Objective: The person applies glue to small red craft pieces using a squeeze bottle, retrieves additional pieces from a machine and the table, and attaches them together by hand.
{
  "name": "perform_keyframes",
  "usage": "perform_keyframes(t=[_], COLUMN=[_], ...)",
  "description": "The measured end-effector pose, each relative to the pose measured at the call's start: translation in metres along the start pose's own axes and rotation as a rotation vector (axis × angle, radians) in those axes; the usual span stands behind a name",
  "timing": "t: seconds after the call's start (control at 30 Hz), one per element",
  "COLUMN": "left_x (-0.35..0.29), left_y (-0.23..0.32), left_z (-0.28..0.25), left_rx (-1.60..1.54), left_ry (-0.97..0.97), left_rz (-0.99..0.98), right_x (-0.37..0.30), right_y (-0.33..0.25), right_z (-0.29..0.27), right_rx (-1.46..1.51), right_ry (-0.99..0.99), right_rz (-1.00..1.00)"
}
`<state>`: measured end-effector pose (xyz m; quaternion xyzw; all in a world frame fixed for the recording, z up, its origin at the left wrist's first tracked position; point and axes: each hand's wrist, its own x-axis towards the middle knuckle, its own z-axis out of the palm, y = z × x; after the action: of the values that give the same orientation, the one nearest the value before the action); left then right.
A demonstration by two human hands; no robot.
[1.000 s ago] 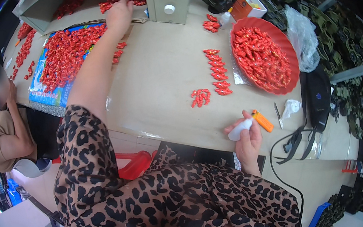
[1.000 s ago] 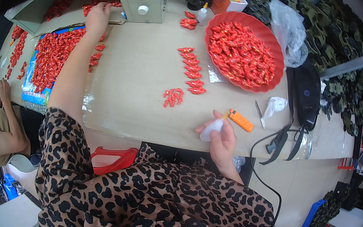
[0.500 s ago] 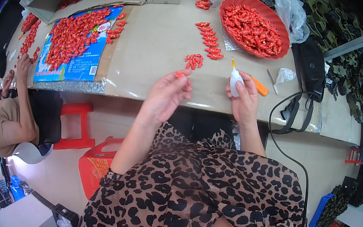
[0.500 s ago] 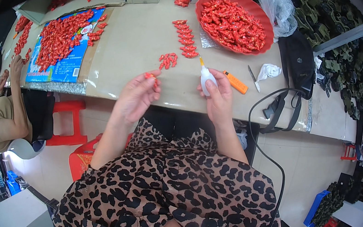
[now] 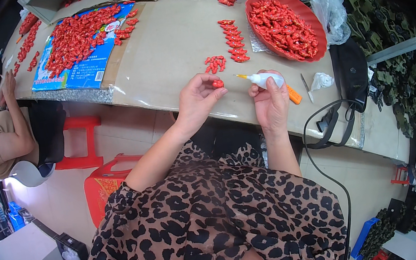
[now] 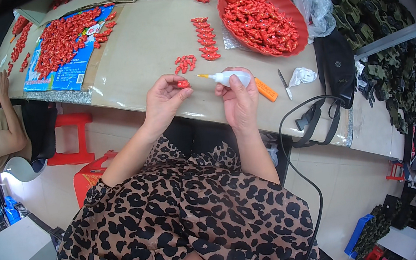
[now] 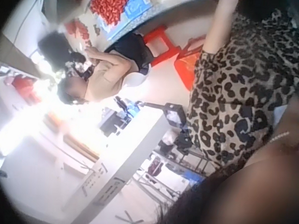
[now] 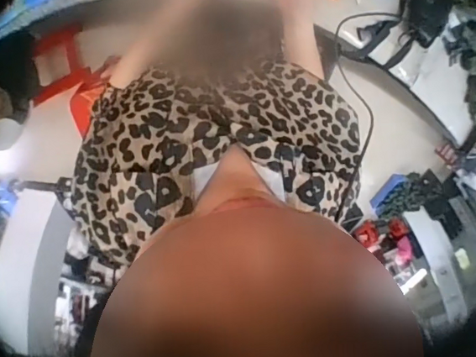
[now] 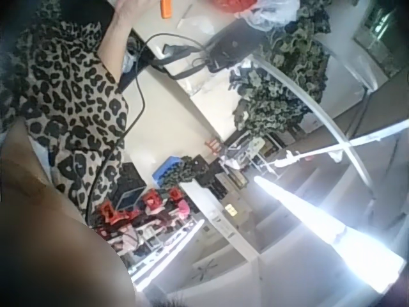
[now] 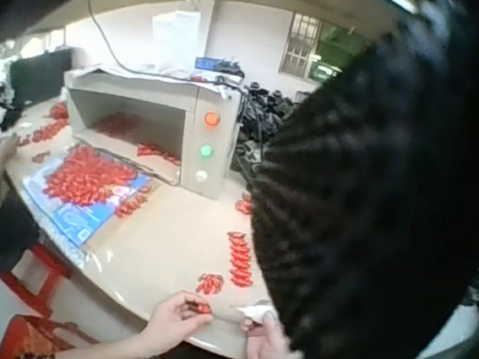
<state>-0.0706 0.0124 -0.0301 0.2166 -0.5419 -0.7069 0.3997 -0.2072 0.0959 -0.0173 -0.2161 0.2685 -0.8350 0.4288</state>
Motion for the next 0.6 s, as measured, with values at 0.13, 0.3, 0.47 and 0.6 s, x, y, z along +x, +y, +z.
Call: perform_keyframes(t=[0.13,0.3,0.47,0.6], left_x=[0.000,-0.002,-0.003,-0.003], left_y=[-0.002,-0.003,-0.008,-0.009], left_z=[0.000,0.002,0.001,0.001], left_rx=[0.032,0.026,0.068,0.096], left_ry=[0.028,0.077,0.099,0.093], left_rz=[-0.001,0.016,0.052,0.077], right_x=[-0.003,-0.012,-0.017,-0.018], right_y=[0.009,0.017,0.021,0.021], right_z=[-0.004,-0.002,-0.003,-0.004], right_rx=[-0.224,-0.490,-0.676,-0.656], right_ry=[-0.008,-0.050,-0.100,-0.111], right_rz=[-0.121,-0.303,-0.440,-0.431])
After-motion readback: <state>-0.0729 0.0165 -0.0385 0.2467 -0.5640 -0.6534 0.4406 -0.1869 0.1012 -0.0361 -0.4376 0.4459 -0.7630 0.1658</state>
